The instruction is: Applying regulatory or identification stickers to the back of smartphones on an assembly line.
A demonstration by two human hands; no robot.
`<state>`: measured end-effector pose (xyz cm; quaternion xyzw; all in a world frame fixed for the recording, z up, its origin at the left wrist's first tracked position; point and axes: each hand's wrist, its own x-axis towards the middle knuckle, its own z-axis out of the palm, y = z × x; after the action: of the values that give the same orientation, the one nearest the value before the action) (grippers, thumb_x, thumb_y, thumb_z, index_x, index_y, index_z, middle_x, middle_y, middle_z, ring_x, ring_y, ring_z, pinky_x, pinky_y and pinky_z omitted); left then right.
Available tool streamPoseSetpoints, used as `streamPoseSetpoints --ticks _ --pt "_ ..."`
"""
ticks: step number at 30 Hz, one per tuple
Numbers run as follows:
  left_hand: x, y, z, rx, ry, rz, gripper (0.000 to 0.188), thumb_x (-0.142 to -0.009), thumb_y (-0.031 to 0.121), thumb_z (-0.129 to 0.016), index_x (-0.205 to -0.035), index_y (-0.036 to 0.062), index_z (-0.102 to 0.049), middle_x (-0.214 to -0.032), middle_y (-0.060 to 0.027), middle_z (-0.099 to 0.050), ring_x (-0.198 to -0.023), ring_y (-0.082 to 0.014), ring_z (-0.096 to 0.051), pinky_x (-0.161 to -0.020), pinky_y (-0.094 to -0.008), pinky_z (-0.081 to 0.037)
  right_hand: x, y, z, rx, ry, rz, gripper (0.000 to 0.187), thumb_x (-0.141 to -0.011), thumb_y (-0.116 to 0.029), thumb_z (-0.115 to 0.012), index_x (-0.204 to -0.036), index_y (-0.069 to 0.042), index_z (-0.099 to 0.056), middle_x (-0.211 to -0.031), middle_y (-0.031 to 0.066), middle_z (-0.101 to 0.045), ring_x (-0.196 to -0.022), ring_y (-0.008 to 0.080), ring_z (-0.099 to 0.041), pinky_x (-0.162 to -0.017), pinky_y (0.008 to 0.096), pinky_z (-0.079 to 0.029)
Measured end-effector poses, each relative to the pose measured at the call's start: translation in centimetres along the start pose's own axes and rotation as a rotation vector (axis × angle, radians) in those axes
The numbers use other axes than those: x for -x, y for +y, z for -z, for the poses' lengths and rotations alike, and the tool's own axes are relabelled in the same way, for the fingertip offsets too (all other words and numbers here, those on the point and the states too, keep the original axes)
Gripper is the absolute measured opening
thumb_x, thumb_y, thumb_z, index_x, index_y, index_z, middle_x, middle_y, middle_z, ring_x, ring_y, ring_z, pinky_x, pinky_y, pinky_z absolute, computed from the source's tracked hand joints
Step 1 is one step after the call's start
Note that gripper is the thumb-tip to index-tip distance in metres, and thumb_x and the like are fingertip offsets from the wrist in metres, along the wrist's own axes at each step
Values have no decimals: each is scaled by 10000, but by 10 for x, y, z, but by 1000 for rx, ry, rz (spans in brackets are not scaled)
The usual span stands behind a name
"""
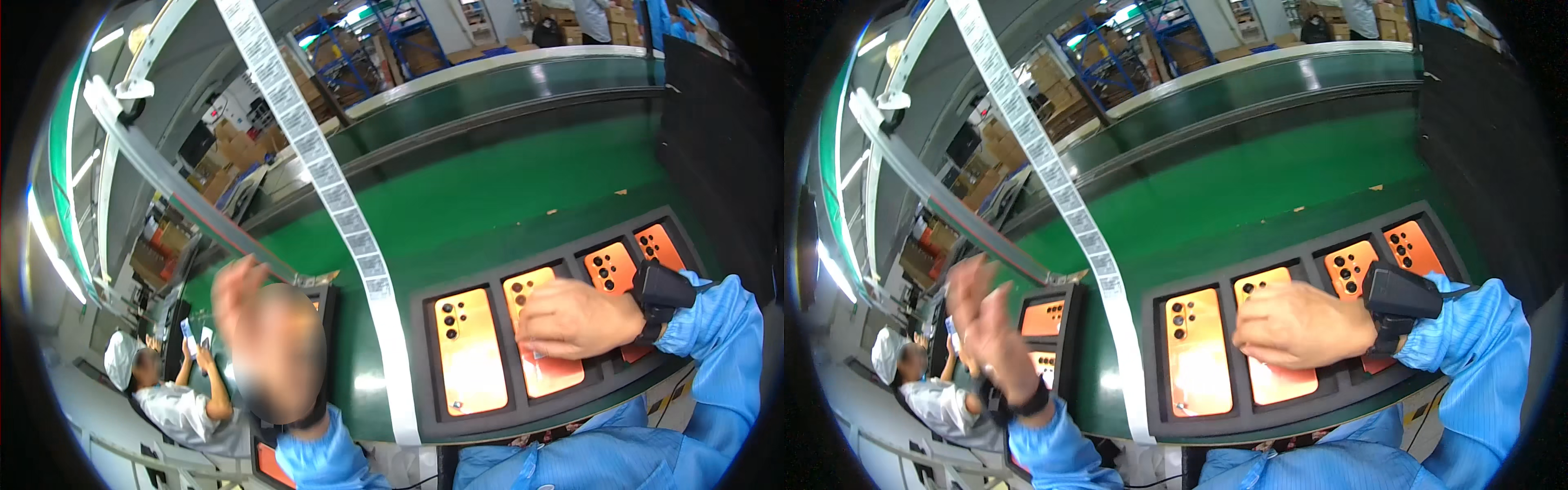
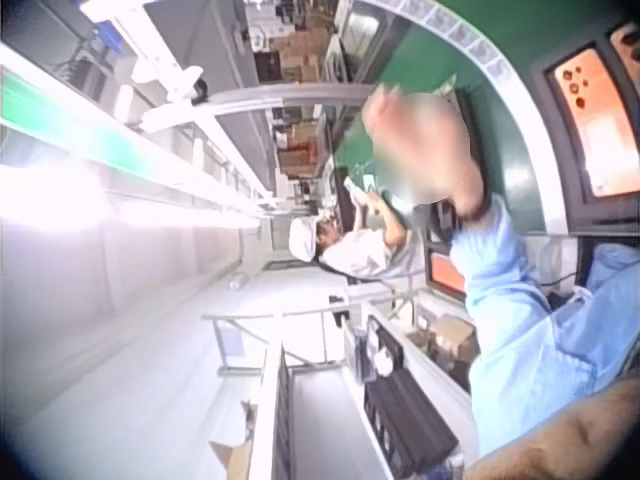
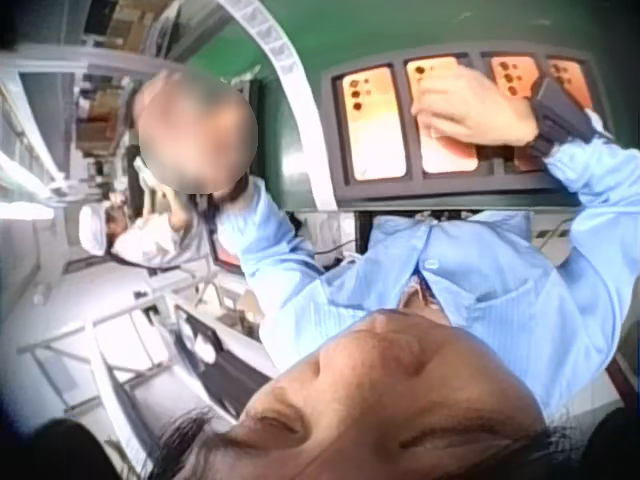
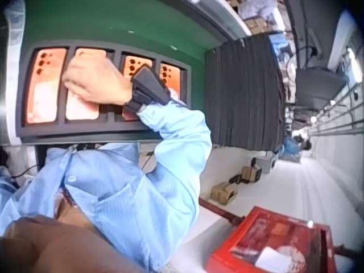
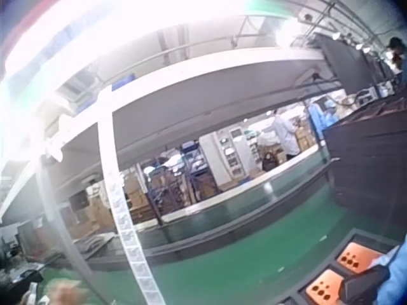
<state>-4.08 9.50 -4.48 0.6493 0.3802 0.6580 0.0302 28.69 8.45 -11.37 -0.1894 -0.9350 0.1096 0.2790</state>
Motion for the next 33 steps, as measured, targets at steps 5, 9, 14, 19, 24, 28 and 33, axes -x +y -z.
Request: streamPoseSetpoints --ticks 5,9,14,19,24,28,33 --pt "12 -89 -10 121 -324 650 845 -830 236 -681 -1429 -5 -136 -1393 -275 -301 -1245 -330 -401 -995 -390 -374 -63 7 -13 110 261 95 119 -747 -132 -663 -826 -46 -636 -881 46 -573 -865 210 -549 -751 337 -442" --pt "17 -123 -20 470 -617 1008 550 -901 377 -561 -1289 13 -421 -1162 -110 -565 -1025 -184 -574 -871 -306 -459 -104 15 -42 148 382 42 240 -702 -122 -702 -922 -48 -640 -1007 79 -544 -974 262 -518 -831 375 -436" --pt "27 -105 -21 516 -656 1012 339 -935 336 -514 -1022 27 -622 -932 -43 -658 -817 -117 -630 -748 -263 -506 -135 29 -74 171 494 -33 298 -698 -185 -726 -946 -42 -639 -1054 74 -532 -1032 262 -493 -868 382 -425" --pt "30 -60 -16 525 -496 1039 295 -945 232 -480 -1022 -21 -612 -907 -54 -643 -782 -101 -619 -679 -237 -496 -142 24 -86 124 476 4 308 -670 -192 -735 -929 -58 -640 -1034 77 -544 -1013 277 -506 -857 398 -415" --pt "35 -51 -13 349 -516 975 235 -910 224 -522 -942 30 -651 -824 -21 -652 -689 -74 -616 -604 -188 -475 -144 15 -81 214 556 103 232 -625 -138 -732 -833 -75 -654 -900 40 -581 -899 235 -539 -739 371 -409" --pt "40 -37 -15 401 -369 974 237 -898 204 -513 -942 13 -646 -837 -38 -652 -719 -91 -624 -632 -214 -489 -148 2 -72 340 524 238 247 -638 -93 -714 -877 -51 -667 -903 31 -599 -869 209 -552 -733 361 -395" --pt "42 -38 -15 386 -313 956 234 -892 193 -501 -932 11 -643 -841 -41 -647 -712 -93 -618 -627 -219 -487 -150 5 -75 468 554 339 208 -682 -98 -672 -883 -46 -675 -920 22 -607 -868 183 -561 -735 360 -390"
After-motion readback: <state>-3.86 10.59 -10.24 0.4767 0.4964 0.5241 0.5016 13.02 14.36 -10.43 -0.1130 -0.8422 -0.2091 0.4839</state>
